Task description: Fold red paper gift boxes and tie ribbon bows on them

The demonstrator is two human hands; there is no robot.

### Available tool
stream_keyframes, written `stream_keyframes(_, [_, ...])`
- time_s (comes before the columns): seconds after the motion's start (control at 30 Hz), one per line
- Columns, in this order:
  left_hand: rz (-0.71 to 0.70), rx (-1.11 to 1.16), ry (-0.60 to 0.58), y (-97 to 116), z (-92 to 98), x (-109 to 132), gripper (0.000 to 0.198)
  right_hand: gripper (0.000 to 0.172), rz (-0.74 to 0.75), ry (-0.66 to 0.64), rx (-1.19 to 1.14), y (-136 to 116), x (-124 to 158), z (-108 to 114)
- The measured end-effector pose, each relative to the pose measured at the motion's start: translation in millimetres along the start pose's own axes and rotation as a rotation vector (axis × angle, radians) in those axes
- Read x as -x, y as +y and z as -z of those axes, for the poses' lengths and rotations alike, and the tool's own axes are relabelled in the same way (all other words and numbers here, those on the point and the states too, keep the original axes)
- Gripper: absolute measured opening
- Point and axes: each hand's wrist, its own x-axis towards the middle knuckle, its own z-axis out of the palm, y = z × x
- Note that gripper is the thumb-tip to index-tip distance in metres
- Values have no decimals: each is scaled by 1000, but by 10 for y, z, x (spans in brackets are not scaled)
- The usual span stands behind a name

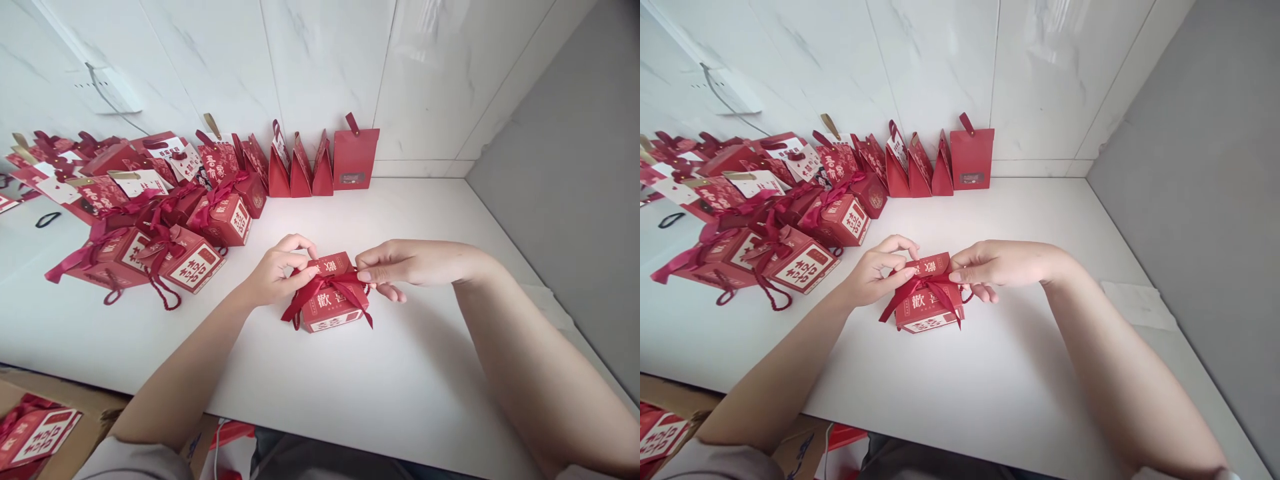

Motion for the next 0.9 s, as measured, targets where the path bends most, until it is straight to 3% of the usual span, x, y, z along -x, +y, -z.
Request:
stream_keyframes(0.13, [97,83,80,32,-36,-5,11,38,29,17,24,-27,98,48])
stream_keyframes(0.27, [280,-22,152,88,-25,-2,22,40,11,26,40,-56,179,92])
stream_keyframes(0.4, [446,-18,43,82,-9,-10,38,44,-13,17,30,-31,154,116])
stream_keyframes(0.57, [549,344,-145,65,15,-25,43,43,18,-35,18,33,111,153])
stream_keyframes(0.8, [609,554,-270,49,104,-9,35,37,32,-58,11,110,62,203])
stream_keyframes(0.9, [579,573,-253,11,112,2,34,38,39,-60,9,139,31,215])
